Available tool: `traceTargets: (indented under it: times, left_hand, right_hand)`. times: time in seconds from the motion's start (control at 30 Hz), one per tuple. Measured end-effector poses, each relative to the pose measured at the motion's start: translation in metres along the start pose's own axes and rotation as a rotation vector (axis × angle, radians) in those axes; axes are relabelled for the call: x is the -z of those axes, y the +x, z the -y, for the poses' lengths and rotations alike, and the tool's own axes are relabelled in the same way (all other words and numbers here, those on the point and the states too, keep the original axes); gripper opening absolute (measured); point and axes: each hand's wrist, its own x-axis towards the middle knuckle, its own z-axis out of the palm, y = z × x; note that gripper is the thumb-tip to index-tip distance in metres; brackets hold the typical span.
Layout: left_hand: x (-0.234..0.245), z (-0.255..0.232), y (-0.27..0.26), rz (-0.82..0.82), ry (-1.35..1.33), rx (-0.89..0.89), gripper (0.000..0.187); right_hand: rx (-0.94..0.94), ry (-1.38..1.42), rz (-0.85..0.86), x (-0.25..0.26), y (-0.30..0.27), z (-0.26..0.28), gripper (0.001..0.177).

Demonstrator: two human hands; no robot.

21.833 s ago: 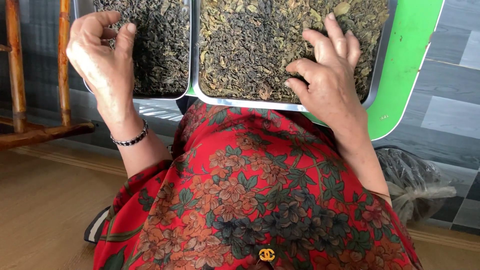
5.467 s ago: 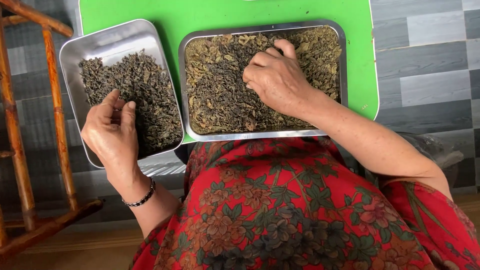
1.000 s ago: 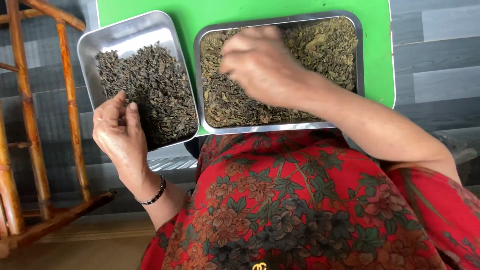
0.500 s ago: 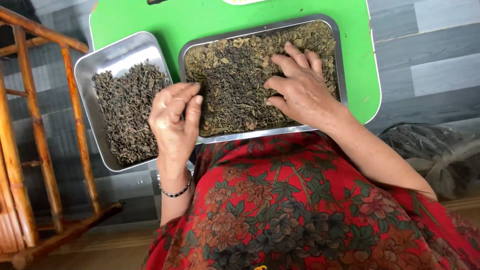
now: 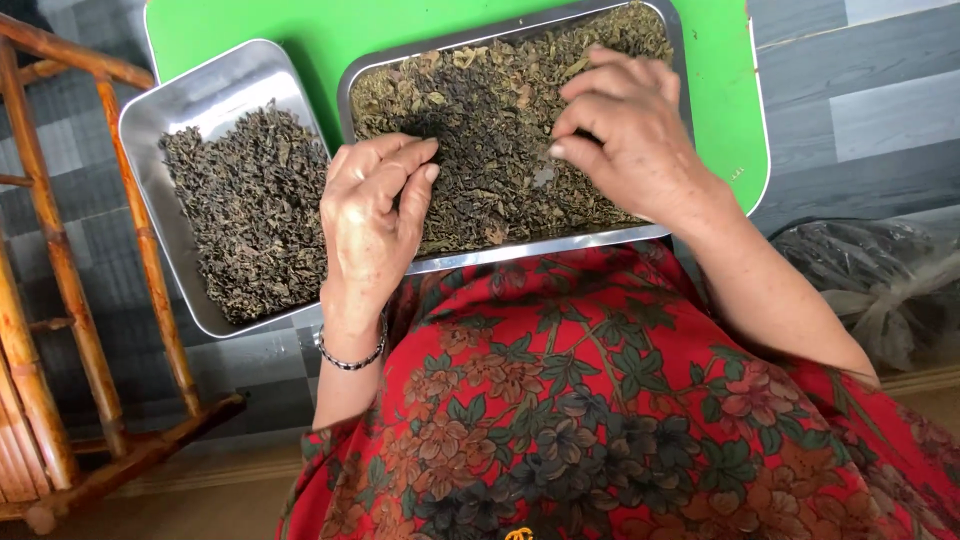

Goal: Sorting dried tea leaves by hand to remove stems and debris

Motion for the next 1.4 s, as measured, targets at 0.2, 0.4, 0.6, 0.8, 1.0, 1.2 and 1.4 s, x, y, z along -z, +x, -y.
traceTargets:
  times: [0.2,0.4,0.6,0.8,1.0,1.2,1.4]
  left_hand:
    - [-0.013,0.000,0.018,0.070,0.033,-0.101,0.018]
    - [-0.031,-0.008,0.036,0.164,0.038,-0.169,0.012]
    - [-0.067,-0.023,0.040,0.279,0.031,-0.190,0.006]
    - [-0.099,-0.014,0.036,0.354,0.184,-0.169,0.033]
    - [-0.113,-0.008,0.035,0.336,0.229,-0.220,0.027]
    - [-0.118,-0.008,0.034,0.345,0.269,-0.206,0.006]
    - [-0.116,-0.004,0.031,0.266,0.336,-0.240,0.003]
  right_hand:
    - [-0.043,0.179,-0.105,0.024,0.002,-0.007,0.018]
    - [-0.080,0.218,-0.020,0.026,-0.005,-0.011,0.007]
    - [-0.078,0.199,-0.076,0.024,-0.011,-0.012,0.009]
    - [-0.089,0.203,-0.076,0.027,-0.016,-0.008,0.006]
    - [-0.090,0.189,-0.065,0.028,-0.016,-0.005,0.005]
    - [-0.094,0.204,-0.051,0.032,-0.014,-0.001,0.003]
    - [0.000,0.139,-0.115,0.042,-0.013,0.005,0.004]
